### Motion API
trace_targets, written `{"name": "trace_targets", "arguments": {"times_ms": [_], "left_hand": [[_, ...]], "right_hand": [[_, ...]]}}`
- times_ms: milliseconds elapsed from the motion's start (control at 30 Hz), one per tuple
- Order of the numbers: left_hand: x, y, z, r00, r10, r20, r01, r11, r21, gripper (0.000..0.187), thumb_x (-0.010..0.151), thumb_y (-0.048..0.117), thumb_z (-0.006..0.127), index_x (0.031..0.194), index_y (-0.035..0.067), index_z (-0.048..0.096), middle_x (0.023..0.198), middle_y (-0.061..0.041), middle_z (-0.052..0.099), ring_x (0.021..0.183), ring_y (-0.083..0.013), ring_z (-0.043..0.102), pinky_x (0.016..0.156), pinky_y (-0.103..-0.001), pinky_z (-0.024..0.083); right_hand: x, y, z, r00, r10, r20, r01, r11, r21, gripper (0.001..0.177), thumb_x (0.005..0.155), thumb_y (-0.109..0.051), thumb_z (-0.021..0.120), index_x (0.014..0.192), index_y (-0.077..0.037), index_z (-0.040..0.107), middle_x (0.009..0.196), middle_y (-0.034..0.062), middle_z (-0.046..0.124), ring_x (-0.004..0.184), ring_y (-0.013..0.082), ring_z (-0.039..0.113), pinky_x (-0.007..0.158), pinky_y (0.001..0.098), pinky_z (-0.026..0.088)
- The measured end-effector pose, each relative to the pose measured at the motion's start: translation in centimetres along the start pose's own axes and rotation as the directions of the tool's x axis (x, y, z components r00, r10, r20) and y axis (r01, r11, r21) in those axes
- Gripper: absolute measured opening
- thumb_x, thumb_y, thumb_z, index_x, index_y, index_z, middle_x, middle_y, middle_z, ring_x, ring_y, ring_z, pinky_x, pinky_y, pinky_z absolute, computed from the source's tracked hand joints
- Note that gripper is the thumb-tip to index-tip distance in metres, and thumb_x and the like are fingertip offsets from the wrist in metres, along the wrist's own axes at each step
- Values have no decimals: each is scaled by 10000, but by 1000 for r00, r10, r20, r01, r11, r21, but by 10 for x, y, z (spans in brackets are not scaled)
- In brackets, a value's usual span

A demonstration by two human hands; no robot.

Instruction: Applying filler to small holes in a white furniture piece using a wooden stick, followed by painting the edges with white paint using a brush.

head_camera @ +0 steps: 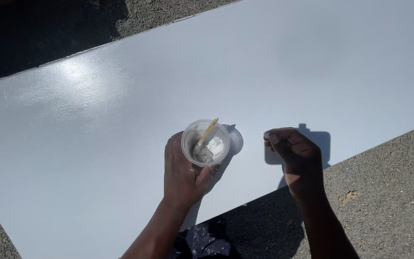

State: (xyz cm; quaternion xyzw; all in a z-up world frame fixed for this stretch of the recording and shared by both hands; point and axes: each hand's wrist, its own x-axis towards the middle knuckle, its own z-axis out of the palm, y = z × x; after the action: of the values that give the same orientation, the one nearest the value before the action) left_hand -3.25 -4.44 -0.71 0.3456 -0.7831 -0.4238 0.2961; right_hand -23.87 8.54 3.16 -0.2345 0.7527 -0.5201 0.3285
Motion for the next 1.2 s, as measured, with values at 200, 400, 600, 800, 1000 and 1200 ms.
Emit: {"name": "trace_targets", "arguments": {"times_ms": [200,400,600,800,1000,1200], "left_hand": [[65,-19,-2,990,27,-141,13,962,271,636,1010,533,451,1367,6,467,1201,-172,490,1123,-373,565,942,-526,485],[68,-24,5,983,-10,-185,67,950,304,692,991,631,380,1381,69,482,1159,-126,499,1079,-315,588,903,-487,519],[65,-29,6,985,-52,-166,109,928,356,729,991,673,321,1382,82,493,1149,-115,509,1069,-288,610,885,-464,530],[66,-28,6,984,-67,-164,125,921,369,731,986,688,305,1383,97,470,1141,-106,498,1051,-275,609,865,-451,532],[69,-23,5,985,-113,-134,157,909,385,685,994,660,322,1371,103,455,1142,-96,493,1063,-262,604,870,-438,530],[70,-22,3,984,-120,-128,163,898,410,713,989,674,277,1373,101,457,1134,-95,499,1056,-258,606,869,-431,529]], "right_hand": [[91,-51,47,972,-189,142,212,962,-171,254,1065,-122,540,1200,29,694,990,155,652,959,201,593,945,386,512],[151,-55,62,886,-381,264,457,814,-359,295,1075,-20,485,1283,21,690,1074,163,620,1108,322,578,1053,498,448],[161,-47,65,846,-418,332,530,731,-430,356,1079,6,465,1378,-6,657,1068,96,551,1091,262,495,1051,435,404],[163,-31,63,726,-462,509,630,152,-762,462,1009,56,569,1449,-68,636,1077,109,526,1059,305,532,901,438,480],[163,-51,60,731,-309,608,637,-10,-771,415,944,44,613,1338,-49,701,1122,128,623,1125,307,609,809,377,545],[164,-58,56,727,-250,640,656,-22,-754,357,960,30,588,1282,-48,722,1119,130,645,1130,312,625,758,338,585]]}}
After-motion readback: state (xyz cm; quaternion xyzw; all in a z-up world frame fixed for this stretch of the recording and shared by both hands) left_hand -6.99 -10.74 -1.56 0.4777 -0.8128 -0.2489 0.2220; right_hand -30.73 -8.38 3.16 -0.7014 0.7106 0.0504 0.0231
